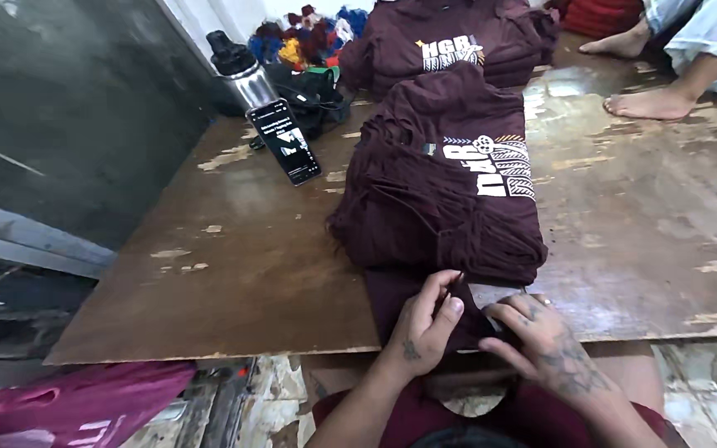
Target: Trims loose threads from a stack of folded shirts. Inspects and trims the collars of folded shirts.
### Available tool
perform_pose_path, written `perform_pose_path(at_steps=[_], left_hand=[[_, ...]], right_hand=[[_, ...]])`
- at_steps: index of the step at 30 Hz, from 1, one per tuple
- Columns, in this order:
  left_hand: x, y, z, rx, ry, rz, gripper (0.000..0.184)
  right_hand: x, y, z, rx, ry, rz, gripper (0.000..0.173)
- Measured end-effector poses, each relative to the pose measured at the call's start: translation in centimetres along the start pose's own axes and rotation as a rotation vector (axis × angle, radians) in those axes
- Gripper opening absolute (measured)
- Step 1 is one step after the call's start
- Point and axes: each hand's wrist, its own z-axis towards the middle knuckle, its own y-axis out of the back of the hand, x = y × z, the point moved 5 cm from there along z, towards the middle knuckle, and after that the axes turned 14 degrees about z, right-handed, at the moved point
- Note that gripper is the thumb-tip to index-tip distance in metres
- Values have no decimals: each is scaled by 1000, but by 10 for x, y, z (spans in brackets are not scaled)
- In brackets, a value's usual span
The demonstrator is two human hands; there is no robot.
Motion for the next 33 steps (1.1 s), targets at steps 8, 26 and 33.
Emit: perform_pose_path(at_steps=[8,26,33], left_hand=[[0,8,-5,67,-32,131,45],[-15,2,-18,232,-268,609,24],[-14,-1,-20,209,-321,601,28]], right_hand=[[-12,10,-9,46,80,117,26],[-16,10,-18,-17,98,195,31],[-20,11,-27,-45,63,330,32]])
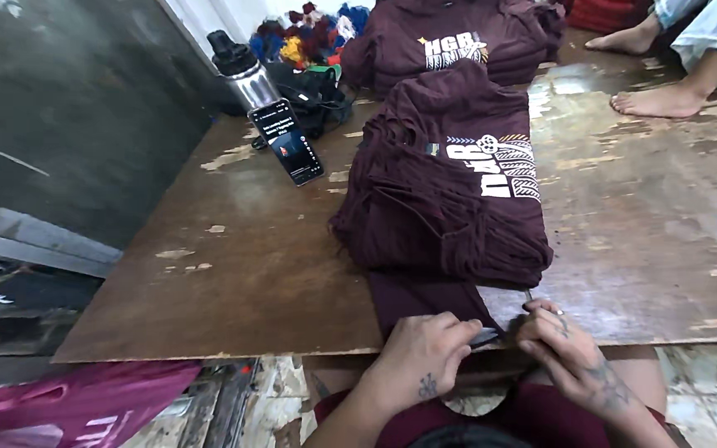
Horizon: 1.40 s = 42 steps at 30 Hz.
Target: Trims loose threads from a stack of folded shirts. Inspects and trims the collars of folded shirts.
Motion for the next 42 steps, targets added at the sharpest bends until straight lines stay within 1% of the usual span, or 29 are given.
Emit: perform_pose_path(at_steps=[3,7,11,16,20,23,25,26,28,29,30,32,33,34,35,36,38,39,41,42], left_hand=[[2,1,-1,21,14,-50,31],[1,-3,-2,-69,15,-6,28],[4,-5,-2,-56,29,-43,30],[0,-7,-5,-128,21,20,29],[1,-8,-4,-98,23,18,32],[-2,-9,-2,-138,22,46,30],[0,-8,-2,-168,87,12,30],[3,-7,-2,-169,157,-47,31],[11,-3,-2,-161,338,-246,37],[16,-2,-2,-182,414,-349,39],[20,-2,-1,-199,467,-424,39],[23,-3,0,-182,521,-487,40],[24,-3,0,-158,528,-483,40],[24,-4,-1,-134,525,-472,39],[24,-4,-2,-115,512,-459,39],[25,-3,-4,-106,492,-448,39],[28,1,-12,-102,441,-439,39],[30,4,-16,-108,411,-440,40],[29,10,-22,-115,346,-421,43],[26,13,-24,-105,318,-364,47]], right_hand=[[1,1,2,-8,3,31,35],[7,2,5,1,-26,76,34],[9,3,7,-7,-52,110,34],[9,1,5,-23,-50,130,33],[10,2,5,-35,-59,154,35],[10,1,2,-39,-62,191,34],[10,1,0,-16,-67,223,37],[11,0,-2,8,-76,219,41],[15,-1,1,22,-82,155,56],[18,-3,7,16,-80,87,57],[21,-7,15,12,-82,12,52],[22,-22,30,45,-89,-136,30],[21,-29,35,50,-80,-173,22],[19,-33,36,24,-63,-170,17],[18,-32,34,-17,-42,-127,15],[17,-27,29,-48,-34,-41,18],[16,-12,9,-30,-61,123,28],[15,-5,-4,23,-82,156,32],[17,5,-30,195,-119,168,43],[21,6,-39,274,-132,159,51]])
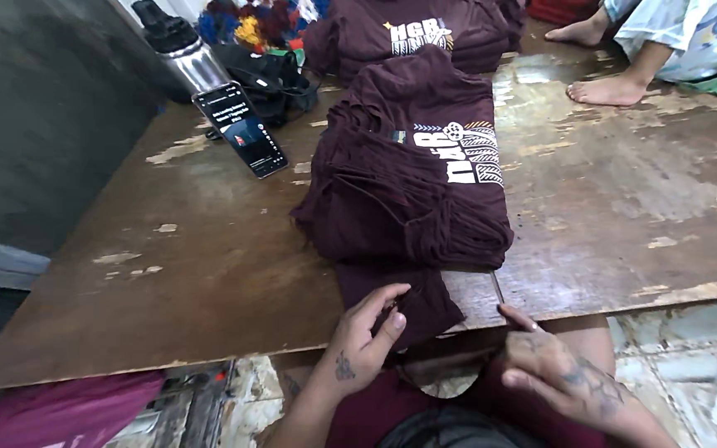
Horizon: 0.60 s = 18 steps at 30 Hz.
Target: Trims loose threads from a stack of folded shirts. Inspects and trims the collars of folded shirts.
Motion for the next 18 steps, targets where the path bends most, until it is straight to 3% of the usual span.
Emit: perform_pose_path(at_steps=[3,6,8,10,12,15,17,18], left_hand=[[-18,-4,-2,63,-117,363,52],[-27,-16,3,201,-268,555,22],[-29,-12,15,189,-315,446,12],[-34,-4,32,176,-230,284,12],[-30,-5,44,87,-18,-27,16],[-13,-13,48,-125,297,-516,22],[-11,-16,47,-168,350,-539,26],[-12,-17,47,-170,352,-512,26]], right_hand=[[5,-1,1,24,-15,-129,56],[7,4,39,-133,2,-317,50],[4,-3,66,-183,27,-348,53],[-2,-12,87,-230,103,-230,28],[-9,-12,98,-268,120,162,14],[-19,-5,97,-214,20,591,25],[-18,-4,89,-183,-4,479,30],[-14,-4,87,-200,-3,296,32]])
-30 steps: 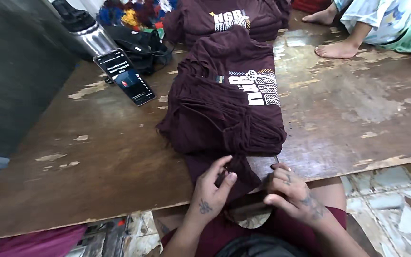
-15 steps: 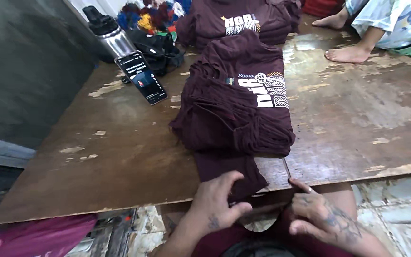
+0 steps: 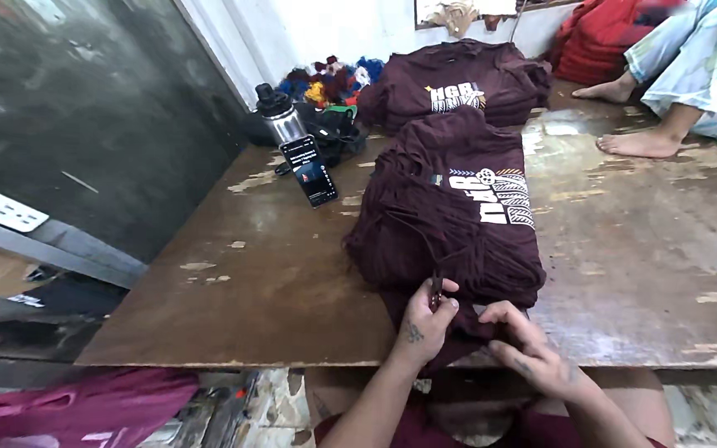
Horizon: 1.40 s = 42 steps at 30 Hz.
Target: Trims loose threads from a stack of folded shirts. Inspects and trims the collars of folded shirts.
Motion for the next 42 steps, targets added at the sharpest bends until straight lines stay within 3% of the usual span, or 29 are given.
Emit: perform_pose_path(at_steps=[3,5,10,13,16,17,20,23,28,32,36,39,42], left_hand=[[0,-5,-1,49,-31,109,24],[0,-8,-1,107,-63,177,25],[5,-10,-3,135,-143,226,24],[6,-13,0,95,-120,207,23],[4,-12,1,47,-64,205,22],[3,-13,1,42,-60,204,22],[3,-12,-2,101,-95,229,24],[5,-6,-8,211,-172,383,27],[-8,-2,-18,307,-396,873,44],[-33,-7,-28,267,-765,1114,31],[-47,-22,-36,257,-954,1257,23],[-49,-16,-34,177,-935,1310,20],[-49,1,-27,184,-790,1185,28]], right_hand=[[8,-11,5,-54,140,-600,29],[8,-3,-2,-59,106,-692,18],[22,38,-36,5,-25,-566,21],[30,37,-33,9,-60,-592,24],[29,14,-11,-55,-134,-649,51],[24,6,-4,-88,-86,-673,50],[12,-2,2,-116,67,-702,18],[18,11,-10,4,-8,-625,13],[32,20,-35,20,61,-663,20],[35,16,-45,-68,87,-676,20],[42,8,-41,-119,172,-584,19],[44,7,-42,-97,218,-556,23],[38,9,-37,-57,81,-698,52]])
